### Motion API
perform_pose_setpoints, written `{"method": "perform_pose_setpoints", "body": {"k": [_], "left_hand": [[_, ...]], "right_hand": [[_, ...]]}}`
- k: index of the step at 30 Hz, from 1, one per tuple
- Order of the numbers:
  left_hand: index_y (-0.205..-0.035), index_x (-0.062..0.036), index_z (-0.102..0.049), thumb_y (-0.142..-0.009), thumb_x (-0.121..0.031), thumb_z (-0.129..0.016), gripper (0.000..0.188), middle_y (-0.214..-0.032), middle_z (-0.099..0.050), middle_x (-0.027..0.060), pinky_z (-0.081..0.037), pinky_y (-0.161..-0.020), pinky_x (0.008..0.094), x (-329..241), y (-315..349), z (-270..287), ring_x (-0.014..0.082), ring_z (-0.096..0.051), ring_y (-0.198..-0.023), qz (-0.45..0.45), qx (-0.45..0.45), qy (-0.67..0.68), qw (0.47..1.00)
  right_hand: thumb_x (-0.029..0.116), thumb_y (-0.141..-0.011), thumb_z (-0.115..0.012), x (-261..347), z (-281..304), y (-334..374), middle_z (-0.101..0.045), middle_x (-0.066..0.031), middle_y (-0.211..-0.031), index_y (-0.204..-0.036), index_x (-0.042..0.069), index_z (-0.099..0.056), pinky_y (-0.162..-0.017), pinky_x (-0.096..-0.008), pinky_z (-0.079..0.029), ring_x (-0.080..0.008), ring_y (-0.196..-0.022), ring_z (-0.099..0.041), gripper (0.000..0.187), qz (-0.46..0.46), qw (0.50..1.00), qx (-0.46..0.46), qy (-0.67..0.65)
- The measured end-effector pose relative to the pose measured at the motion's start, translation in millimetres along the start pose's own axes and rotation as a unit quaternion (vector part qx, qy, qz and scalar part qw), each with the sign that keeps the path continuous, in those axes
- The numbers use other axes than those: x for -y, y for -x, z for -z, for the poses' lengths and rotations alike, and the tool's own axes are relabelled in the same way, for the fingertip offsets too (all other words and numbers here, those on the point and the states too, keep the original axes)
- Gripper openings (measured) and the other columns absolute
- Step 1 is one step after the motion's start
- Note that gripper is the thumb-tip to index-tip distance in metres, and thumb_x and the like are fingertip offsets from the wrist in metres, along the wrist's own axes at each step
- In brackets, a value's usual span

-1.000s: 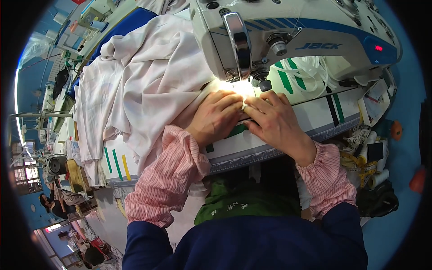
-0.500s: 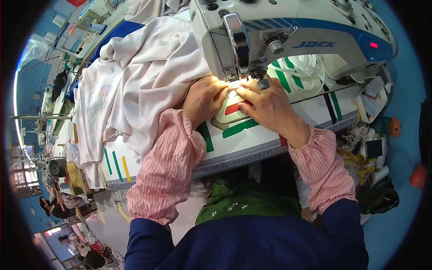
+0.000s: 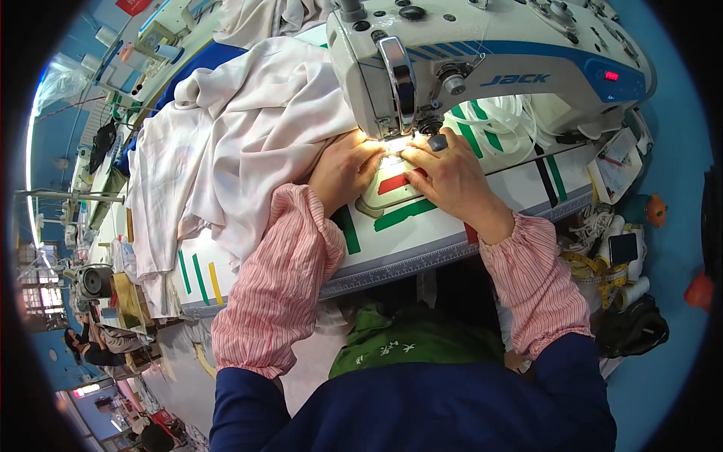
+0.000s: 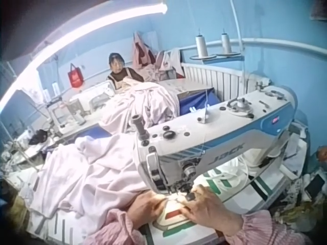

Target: Sew the edges of white fabric pieces together using an industrial sewing machine.

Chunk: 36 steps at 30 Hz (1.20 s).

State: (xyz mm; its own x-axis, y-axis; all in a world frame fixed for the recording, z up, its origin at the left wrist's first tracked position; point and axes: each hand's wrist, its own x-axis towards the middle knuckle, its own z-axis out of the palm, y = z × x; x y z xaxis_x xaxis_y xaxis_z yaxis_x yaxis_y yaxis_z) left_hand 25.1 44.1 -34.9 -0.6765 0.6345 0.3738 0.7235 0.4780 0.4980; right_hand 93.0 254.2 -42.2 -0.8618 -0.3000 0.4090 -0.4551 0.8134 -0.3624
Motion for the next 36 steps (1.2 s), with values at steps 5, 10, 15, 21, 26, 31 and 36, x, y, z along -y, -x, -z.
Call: {"method": "perform_pose_setpoints", "body": {"k": [5,10,15,21,26,31,36], "left_hand": [[-0.093,0.0008,-0.067,-0.082,-0.007,-0.065,0.013,-0.083,-0.058,0.0138,-0.048,-0.072,0.0396,1.9,0.4,-2.4,0.0318,-0.059,-0.080,-0.009,-0.013,0.003,1.000],[-0.094,0.0010,-0.067,-0.084,-0.008,-0.065,0.014,-0.085,-0.060,0.0150,-0.047,-0.075,0.0403,-1.5,-1.4,4.1,0.0327,-0.059,-0.083,-0.001,0.020,-0.006,1.000],[-0.082,0.0008,-0.066,-0.082,-0.008,-0.061,0.010,-0.087,-0.064,0.0156,-0.049,-0.081,0.0386,-2.7,-18.0,37.4,0.0322,-0.060,-0.087,-0.036,0.119,-0.013,0.992],[-0.093,-0.0023,-0.069,-0.086,-0.014,-0.057,0.018,-0.086,-0.066,0.0148,-0.051,-0.076,0.0406,27.4,-55.1,62.8,0.0325,-0.064,-0.081,-0.158,0.312,-0.206,0.914],[-0.089,-0.0029,-0.064,-0.084,-0.009,-0.054,0.013,-0.095,-0.062,0.0138,-0.053,-0.078,0.0379,11.7,-24.0,55.3,0.0286,-0.065,-0.089,-0.178,0.187,-0.191,0.947],[-0.086,0.0020,-0.063,-0.083,-0.005,-0.054,0.012,-0.091,-0.062,0.0181,-0.056,-0.061,0.0402,-47.5,18.5,27.6,0.0316,-0.069,-0.075,0.042,0.253,-0.296,0.920],[-0.086,-0.0032,-0.060,-0.083,-0.007,-0.054,0.007,-0.088,-0.063,0.0117,-0.055,-0.068,0.0384,-26.5,-20.0,38.6,0.0296,-0.066,-0.081,-0.091,0.262,-0.281,0.919]], "right_hand": [[0.026,-0.086,-0.068,1.4,0.5,-0.4,-0.068,-0.0070,-0.111,-0.110,0.008,-0.069,-0.097,-0.0461,-0.041,-0.0381,-0.107,-0.052,0.030,-0.012,1.000,-0.002,0.001],[0.024,-0.085,-0.068,-2.1,-0.4,1.0,-0.068,-0.0067,-0.109,-0.108,0.008,-0.069,-0.096,-0.0454,-0.042,-0.0368,-0.107,-0.053,0.028,-0.008,1.000,0.002,0.018],[0.013,-0.075,-0.072,17.0,-4.5,-1.3,-0.064,-0.0105,-0.103,-0.096,0.005,-0.065,-0.086,-0.0424,-0.049,-0.0293,-0.100,-0.059,0.023,0.093,0.989,-0.114,-0.028],[0.016,-0.074,-0.065,101.9,-72.8,-42.0,-0.062,-0.0105,-0.104,-0.106,0.002,-0.065,-0.088,-0.0372,-0.046,-0.0275,-0.103,-0.058,0.035,0.089,0.989,-0.120,-0.012],[0.015,-0.074,-0.060,98.0,-51.8,-12.3,-0.060,-0.0037,-0.089,-0.087,0.009,-0.065,-0.078,-0.0348,-0.045,-0.0222,-0.089,-0.056,0.015,0.156,0.986,0.043,-0.049],[0.014,-0.075,-0.059,62.8,17.5,56.2,-0.060,-0.0029,-0.086,-0.082,0.010,-0.063,-0.078,-0.0325,-0.047,-0.0206,-0.084,-0.058,0.009,0.163,0.978,0.084,-0.098],[0.017,-0.074,-0.065,111.1,-31.2,15.0,-0.064,-0.0079,-0.098,-0.102,0.006,-0.066,-0.089,-0.0384,-0.047,-0.0257,-0.101,-0.058,0.030,0.145,0.984,-0.073,-0.074]]}}
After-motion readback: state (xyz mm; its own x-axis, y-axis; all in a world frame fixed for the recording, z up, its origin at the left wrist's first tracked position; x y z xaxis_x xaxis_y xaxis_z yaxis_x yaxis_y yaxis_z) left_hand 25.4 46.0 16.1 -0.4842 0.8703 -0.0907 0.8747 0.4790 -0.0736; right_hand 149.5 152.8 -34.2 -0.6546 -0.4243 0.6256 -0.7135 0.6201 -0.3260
